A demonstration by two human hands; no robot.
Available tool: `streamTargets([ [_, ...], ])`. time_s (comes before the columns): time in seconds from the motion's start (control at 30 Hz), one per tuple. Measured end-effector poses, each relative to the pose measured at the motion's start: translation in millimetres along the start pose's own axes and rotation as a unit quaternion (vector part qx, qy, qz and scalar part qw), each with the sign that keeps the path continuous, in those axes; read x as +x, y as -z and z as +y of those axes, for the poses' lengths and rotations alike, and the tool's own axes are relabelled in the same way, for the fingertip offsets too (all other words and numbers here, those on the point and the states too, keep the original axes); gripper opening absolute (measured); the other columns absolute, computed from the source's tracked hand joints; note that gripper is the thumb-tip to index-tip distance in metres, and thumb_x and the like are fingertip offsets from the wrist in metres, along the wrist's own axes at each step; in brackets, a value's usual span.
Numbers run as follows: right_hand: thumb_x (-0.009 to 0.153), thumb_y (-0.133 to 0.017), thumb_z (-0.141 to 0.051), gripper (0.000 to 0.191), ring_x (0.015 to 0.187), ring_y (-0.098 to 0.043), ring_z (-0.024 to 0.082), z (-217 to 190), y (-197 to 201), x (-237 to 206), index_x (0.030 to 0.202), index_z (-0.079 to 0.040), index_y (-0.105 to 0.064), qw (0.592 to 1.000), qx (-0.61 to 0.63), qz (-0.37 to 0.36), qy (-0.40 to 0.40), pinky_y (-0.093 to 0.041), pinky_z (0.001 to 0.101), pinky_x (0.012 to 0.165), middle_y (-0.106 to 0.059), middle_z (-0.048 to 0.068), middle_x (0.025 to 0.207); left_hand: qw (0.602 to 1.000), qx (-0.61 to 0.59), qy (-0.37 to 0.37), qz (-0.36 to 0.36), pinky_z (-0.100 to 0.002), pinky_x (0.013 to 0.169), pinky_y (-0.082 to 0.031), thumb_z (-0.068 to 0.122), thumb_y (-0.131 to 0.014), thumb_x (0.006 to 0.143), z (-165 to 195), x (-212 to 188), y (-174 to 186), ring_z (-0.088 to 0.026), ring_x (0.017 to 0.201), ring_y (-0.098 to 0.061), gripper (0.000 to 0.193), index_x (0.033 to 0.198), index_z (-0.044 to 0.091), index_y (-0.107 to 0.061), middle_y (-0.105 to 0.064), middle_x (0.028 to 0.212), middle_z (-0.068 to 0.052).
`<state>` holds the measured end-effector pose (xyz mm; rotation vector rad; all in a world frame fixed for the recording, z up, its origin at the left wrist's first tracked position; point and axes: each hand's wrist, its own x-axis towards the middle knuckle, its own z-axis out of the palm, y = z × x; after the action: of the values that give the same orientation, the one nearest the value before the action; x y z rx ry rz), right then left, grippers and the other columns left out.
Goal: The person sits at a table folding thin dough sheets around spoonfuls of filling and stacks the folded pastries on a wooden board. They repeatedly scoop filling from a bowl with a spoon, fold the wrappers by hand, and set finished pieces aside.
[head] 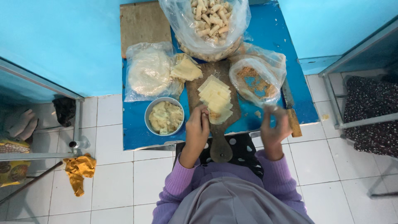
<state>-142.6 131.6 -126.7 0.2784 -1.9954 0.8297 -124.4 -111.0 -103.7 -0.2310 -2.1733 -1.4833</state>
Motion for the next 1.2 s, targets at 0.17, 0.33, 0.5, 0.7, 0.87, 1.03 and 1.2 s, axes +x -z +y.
streamTargets([
  [0.17,0.088,-0.079,0.0,0.046,0.122,-0.061,0.04,-7,-6,16,0.131,0.003,-0.063,0.987,-0.146,-0.063,-0.039,-0.05,0.046,0.103,-0.065,0.027,0.13,0.999,0.04,-0.016,-0.034,-0.042,0.077,-0.053,-0.004,-0.062,0.093,3,1,-5,-0.037,0.09,-0.066,0.017,0.11,-0.002,-0.063,-0.065,0.099,-0.019],
  [0.33,0.08,-0.085,-0.008,0.048,0.114,-0.064,0.033,-54,-25,2,0.123,-0.004,-0.065,0.985,-0.007,-0.171,-0.034,-0.045,0.0462,0.101,-0.071,0.012,0.114,0.995,0.076,-0.039,-0.044,-0.047,0.083,-0.05,-0.003,-0.066,0.09,4,-1,-8,-0.041,0.098,-0.062,0.018,0.108,-0.001,-0.064,-0.064,0.103,-0.02],
  [0.5,0.082,-0.082,-0.002,0.053,0.094,-0.066,0.027,-62,-35,3,0.131,0.001,-0.064,0.97,0.026,-0.218,-0.107,-0.05,0.0415,0.084,-0.073,0.006,0.093,0.995,0.071,-0.051,-0.05,-0.046,0.085,-0.051,-0.004,-0.065,0.09,3,-2,-7,-0.04,0.1,-0.063,0.018,0.107,-0.002,-0.066,-0.064,0.106,-0.019],
  [0.7,0.088,-0.076,0.002,0.058,0.08,-0.071,0.02,-64,-45,-1,0.14,0.002,-0.051,0.951,0.118,-0.216,-0.189,-0.057,0.0312,0.07,-0.068,0.008,0.094,0.994,0.072,-0.054,-0.057,-0.045,0.085,-0.052,-0.005,-0.066,0.089,-1,-5,-6,-0.038,0.1,-0.063,0.016,0.104,-0.003,-0.069,-0.063,0.106,-0.018],
  [0.87,0.082,-0.073,0.007,0.061,0.094,-0.067,0.034,-74,-50,-4,0.138,-0.003,-0.051,0.978,0.097,-0.177,-0.055,-0.056,0.0379,0.079,-0.059,0.017,0.112,0.994,0.073,-0.059,-0.053,-0.046,0.085,-0.051,-0.005,-0.067,0.088,0,-4,-6,-0.039,0.1,-0.063,0.017,0.105,-0.004,-0.068,-0.062,0.106,-0.019],
  [1.03,0.086,-0.07,0.009,0.058,0.093,-0.067,0.036,-77,-51,-6,0.14,-0.005,-0.052,0.966,0.108,-0.233,-0.021,-0.056,0.0412,0.079,-0.06,0.02,0.118,0.995,0.061,-0.051,-0.058,-0.047,0.086,-0.05,-0.007,-0.065,0.087,2,-5,-3,-0.042,0.101,-0.061,0.028,0.115,-0.006,-0.067,-0.061,0.108,-0.021],
  [1.2,0.083,-0.075,0.0,0.068,0.1,-0.069,0.037,-69,-37,1,0.145,-0.002,-0.046,0.95,0.138,-0.28,-0.017,-0.055,0.0429,0.08,-0.067,0.019,0.114,0.994,0.066,-0.053,-0.064,-0.045,0.087,-0.051,-0.006,-0.067,0.087,2,-4,-2,-0.04,0.103,-0.062,0.021,0.108,-0.003,-0.068,-0.062,0.11,-0.019],
])
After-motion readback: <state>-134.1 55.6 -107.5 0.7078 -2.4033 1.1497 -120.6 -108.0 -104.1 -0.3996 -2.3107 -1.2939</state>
